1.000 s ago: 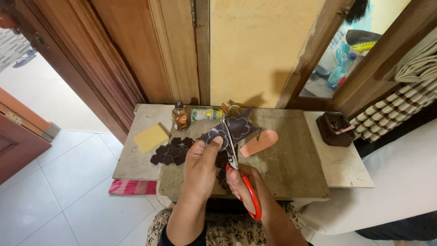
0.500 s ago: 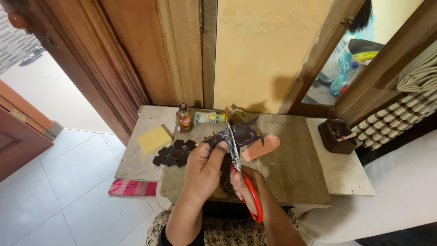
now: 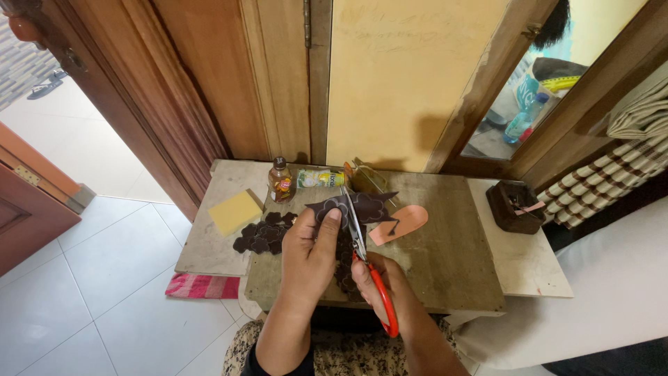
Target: The person uses red-handled scissors to cut flower-shaped pieces from a dark sheet of material. They hold the material with the left hand and cut along the outlines with the right hand, then place the finished pieces on the table.
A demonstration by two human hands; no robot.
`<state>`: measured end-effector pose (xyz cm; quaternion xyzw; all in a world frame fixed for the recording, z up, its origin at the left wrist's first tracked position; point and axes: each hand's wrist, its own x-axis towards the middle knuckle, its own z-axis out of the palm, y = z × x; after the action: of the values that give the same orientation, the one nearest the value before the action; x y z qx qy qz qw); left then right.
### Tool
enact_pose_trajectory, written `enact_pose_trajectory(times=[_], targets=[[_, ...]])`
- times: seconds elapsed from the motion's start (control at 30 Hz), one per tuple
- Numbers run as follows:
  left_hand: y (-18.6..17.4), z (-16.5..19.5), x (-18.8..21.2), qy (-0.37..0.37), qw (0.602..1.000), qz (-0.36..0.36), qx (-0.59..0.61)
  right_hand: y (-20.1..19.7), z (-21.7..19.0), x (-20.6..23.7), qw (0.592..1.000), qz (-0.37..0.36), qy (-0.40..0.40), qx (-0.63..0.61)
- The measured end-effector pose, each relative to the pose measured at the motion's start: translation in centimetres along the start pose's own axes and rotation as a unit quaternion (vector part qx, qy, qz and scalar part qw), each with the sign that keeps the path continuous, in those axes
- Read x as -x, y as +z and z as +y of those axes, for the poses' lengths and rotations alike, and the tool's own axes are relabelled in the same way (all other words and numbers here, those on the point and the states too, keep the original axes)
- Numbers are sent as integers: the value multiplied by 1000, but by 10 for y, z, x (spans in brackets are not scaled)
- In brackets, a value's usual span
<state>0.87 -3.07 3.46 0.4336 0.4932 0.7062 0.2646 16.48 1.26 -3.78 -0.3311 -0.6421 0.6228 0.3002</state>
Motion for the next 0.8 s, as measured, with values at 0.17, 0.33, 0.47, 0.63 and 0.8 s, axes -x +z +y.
enact_pose_trajectory(times=[0.17,0.33,0.47,0.63,0.8], targets=[[1,-4,0,-1,1000,-15,-2,2,-4,5,1000,8,-16,23],[12,-13,2,6,996,-54,69,9,-2,4,997,35,-63,-19],[17,-18,1,-40,994,-33,100,12,-1,3,998,43,-46,-27],[10,-17,0,-13,998,-21,55,11,-2,2,999,35,-35,17],[6,-12,0,2,999,-42,8,8,-6,1,997,23,-73,30]])
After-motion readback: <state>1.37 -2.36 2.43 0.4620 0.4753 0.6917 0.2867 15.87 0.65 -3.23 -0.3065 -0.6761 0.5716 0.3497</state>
